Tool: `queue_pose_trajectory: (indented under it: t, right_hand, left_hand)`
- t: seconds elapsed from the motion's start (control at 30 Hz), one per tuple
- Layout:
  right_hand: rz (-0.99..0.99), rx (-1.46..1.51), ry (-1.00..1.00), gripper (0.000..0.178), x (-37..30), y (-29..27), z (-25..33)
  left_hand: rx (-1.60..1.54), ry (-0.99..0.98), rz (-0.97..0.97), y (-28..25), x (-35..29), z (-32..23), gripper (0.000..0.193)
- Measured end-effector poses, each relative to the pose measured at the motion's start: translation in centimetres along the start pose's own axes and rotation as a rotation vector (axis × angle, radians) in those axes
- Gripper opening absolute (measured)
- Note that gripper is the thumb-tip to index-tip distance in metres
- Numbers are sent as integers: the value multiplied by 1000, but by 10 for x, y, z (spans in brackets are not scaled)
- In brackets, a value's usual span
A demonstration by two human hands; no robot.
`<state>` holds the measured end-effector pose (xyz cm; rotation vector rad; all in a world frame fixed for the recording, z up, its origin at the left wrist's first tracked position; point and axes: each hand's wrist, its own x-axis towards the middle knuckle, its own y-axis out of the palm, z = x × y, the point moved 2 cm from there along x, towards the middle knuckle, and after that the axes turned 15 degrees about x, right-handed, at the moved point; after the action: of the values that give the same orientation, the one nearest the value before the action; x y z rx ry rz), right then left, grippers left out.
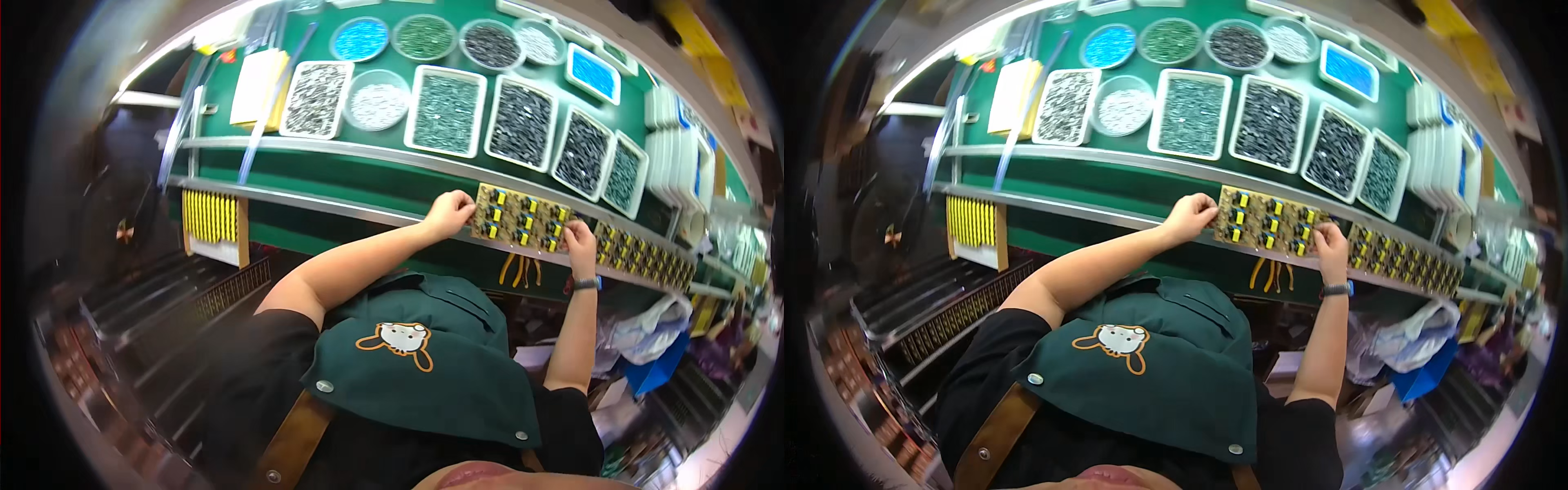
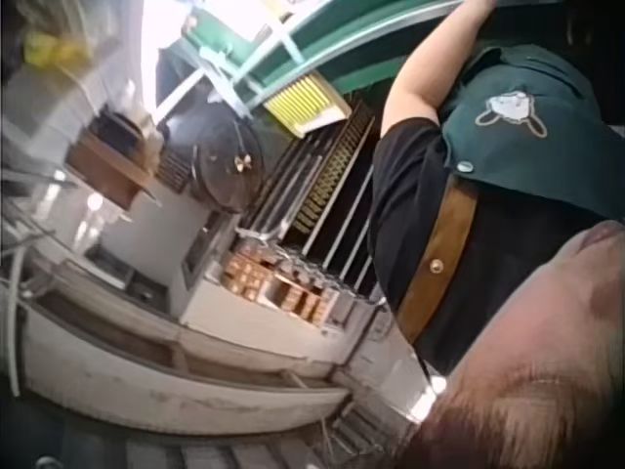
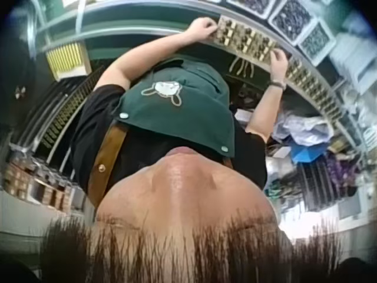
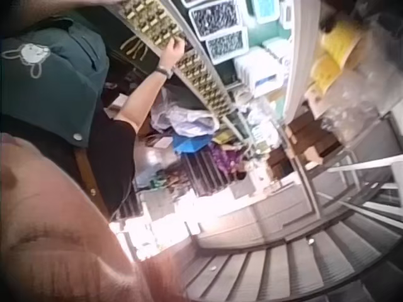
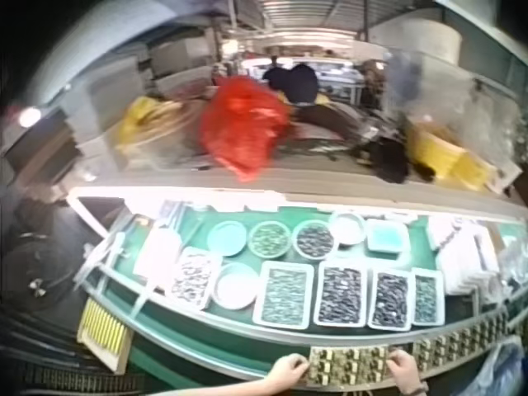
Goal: The person assembles small plastic components by hand at a manual assembly station, taking parts from bins and trays and fitting them together.
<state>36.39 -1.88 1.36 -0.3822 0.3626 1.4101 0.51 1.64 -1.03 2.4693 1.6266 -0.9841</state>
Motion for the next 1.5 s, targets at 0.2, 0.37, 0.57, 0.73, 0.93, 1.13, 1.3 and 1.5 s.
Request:
queue_pose_trajectory:
  t: [0.2,0.37,0.57,0.73,0.93,1.13,1.3,1.5]
  right_hand:
    - [230,-44,-32,10,-39,83,63]
    - [544,-13,52,7,-65,181,101]
    - [895,-131,85,6,-134,332,110]
    - [1022,-111,261,9,-221,440,94]
    - [1253,-161,438,11,-326,570,53]
    - [1264,-128,612,8,-421,646,26]
    - [1280,-31,665,12,-480,696,14]
    - [1329,40,695,16,-523,740,1]
  left_hand:
    - [-250,-4,-54,-62,-85,25,9]
    - [-326,-43,-219,-125,-191,47,8]
    - [-299,-93,-527,-194,-365,119,9]
    - [-225,-155,-658,-233,-490,158,12]
    - [-111,-388,-666,-299,-642,223,17]
    - [61,-596,-680,-367,-735,253,18]
    - [539,-811,-625,-425,-771,276,24]
    - [550,-897,-439,-478,-790,299,28]
